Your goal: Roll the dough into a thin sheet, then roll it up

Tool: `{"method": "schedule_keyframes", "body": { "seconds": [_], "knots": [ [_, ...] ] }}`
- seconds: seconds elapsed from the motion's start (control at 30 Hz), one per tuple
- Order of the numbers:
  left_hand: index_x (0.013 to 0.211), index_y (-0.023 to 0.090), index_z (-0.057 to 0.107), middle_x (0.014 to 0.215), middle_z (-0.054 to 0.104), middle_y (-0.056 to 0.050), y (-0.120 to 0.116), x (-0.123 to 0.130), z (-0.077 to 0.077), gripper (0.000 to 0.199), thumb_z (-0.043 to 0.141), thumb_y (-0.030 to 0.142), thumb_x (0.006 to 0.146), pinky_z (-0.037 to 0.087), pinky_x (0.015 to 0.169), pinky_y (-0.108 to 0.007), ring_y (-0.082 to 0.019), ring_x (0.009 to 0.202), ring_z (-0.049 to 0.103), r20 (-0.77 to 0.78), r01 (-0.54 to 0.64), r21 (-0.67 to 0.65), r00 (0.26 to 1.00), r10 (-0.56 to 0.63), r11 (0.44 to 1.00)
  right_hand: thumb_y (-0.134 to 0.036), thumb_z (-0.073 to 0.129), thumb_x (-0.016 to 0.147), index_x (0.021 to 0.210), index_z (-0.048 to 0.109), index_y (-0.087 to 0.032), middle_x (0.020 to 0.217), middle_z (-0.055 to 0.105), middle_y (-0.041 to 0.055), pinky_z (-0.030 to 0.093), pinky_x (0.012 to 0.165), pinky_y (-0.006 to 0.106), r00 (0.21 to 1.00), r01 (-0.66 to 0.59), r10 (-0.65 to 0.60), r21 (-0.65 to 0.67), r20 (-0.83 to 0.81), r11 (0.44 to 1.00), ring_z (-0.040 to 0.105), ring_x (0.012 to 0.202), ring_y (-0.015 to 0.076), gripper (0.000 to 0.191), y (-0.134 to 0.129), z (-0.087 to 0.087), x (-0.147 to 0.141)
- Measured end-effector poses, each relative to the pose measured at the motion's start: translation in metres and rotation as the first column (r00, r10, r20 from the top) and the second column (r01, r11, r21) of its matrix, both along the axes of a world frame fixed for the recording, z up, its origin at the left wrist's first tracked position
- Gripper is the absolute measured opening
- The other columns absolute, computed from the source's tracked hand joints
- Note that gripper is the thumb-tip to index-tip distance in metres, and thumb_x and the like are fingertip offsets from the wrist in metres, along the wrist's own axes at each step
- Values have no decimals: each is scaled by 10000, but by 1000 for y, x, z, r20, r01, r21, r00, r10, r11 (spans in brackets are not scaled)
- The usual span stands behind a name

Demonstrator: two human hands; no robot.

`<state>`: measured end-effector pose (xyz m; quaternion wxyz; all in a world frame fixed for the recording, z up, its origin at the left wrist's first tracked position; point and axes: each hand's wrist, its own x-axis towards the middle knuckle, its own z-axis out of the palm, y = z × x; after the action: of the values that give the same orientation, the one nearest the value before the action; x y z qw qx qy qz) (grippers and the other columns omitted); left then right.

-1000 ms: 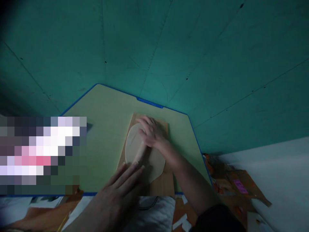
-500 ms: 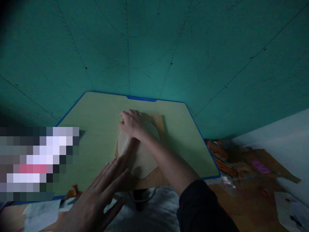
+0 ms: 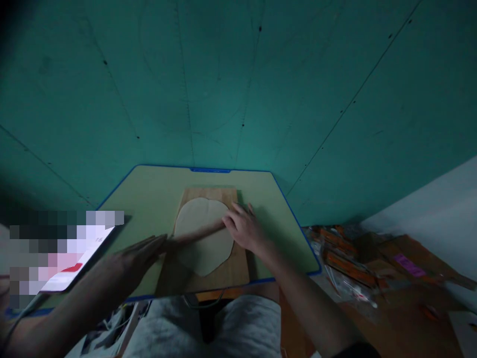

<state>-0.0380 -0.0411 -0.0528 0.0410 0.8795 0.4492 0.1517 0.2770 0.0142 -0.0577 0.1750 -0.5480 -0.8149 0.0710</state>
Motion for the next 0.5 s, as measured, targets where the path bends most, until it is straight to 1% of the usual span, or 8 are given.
{"method": "schedule_keyframes", "body": {
  "seconds": [0.03,0.1,0.2,0.23,0.3,0.37,0.43,0.5],
  "knots": [
    [1350,198,615,1300,710,-112,7,-4,3,588,355,37,848,645,836,-369,-250,1059,746,-10,-6,-11,1000,6,1000,-359,347,1071,1123,712,-217,1378,644,114,235,1217,562,1000,-12,13,28,-9,1000,484,1401,247,395,-3,2,-3],
    [1341,207,630,1318,702,-95,20,-7,2,593,350,40,846,613,929,-380,-240,1148,710,-48,15,-21,999,-15,1000,-362,365,1067,1068,721,-204,1343,654,122,287,1204,515,999,-38,40,88,-24,995,519,1357,242,389,-7,6,-9],
    [1377,157,604,1401,639,-125,32,2,-7,596,324,52,861,523,1073,-467,-266,1328,584,-126,36,29,992,-32,999,-369,390,1059,1165,698,-174,1389,619,149,385,1155,447,998,-51,55,134,-25,990,534,1332,249,380,-7,6,-21],
    [1394,127,587,1432,608,-149,34,6,-11,571,323,85,888,487,1105,-512,-293,1373,537,-149,20,60,989,-11,998,-373,403,1055,1229,676,-155,1428,591,168,392,1153,445,999,-48,50,136,-10,990,522,1348,262,390,-6,5,-24],
    [1415,59,554,1466,561,-204,37,18,-14,526,330,203,963,428,1138,-578,-352,1423,465,-172,-59,130,982,81,990,-381,427,1048,1352,612,-118,1501,524,204,358,1181,474,999,-35,31,126,35,991,470,1407,294,442,-1,1,-29],
    [1412,8,544,1465,549,-242,42,30,-12,562,336,342,1010,393,1150,-606,-396,1442,423,-185,-141,173,967,173,975,-411,450,1041,1436,549,-102,1553,461,223,307,1210,506,996,-32,24,101,80,994,407,1461,324,511,5,-2,-33],
    [1403,-6,550,1459,550,-258,54,40,-8,615,329,427,1027,375,1151,-620,-419,1449,403,-197,-208,185,950,243,961,-449,456,1037,1483,504,-102,1579,425,225,286,1220,515,994,-37,30,66,102,997,368,1486,340,567,13,-3,-34],
    [1404,13,557,1458,550,-261,74,48,-5,619,333,451,1029,364,1147,-633,-428,1448,402,-206,-261,173,933,294,950,-468,438,1042,1503,481,-97,1581,420,230,287,1219,508,993,-37,33,32,109,999,359,1492,342,593,22,-2,-35]
  ]
}}
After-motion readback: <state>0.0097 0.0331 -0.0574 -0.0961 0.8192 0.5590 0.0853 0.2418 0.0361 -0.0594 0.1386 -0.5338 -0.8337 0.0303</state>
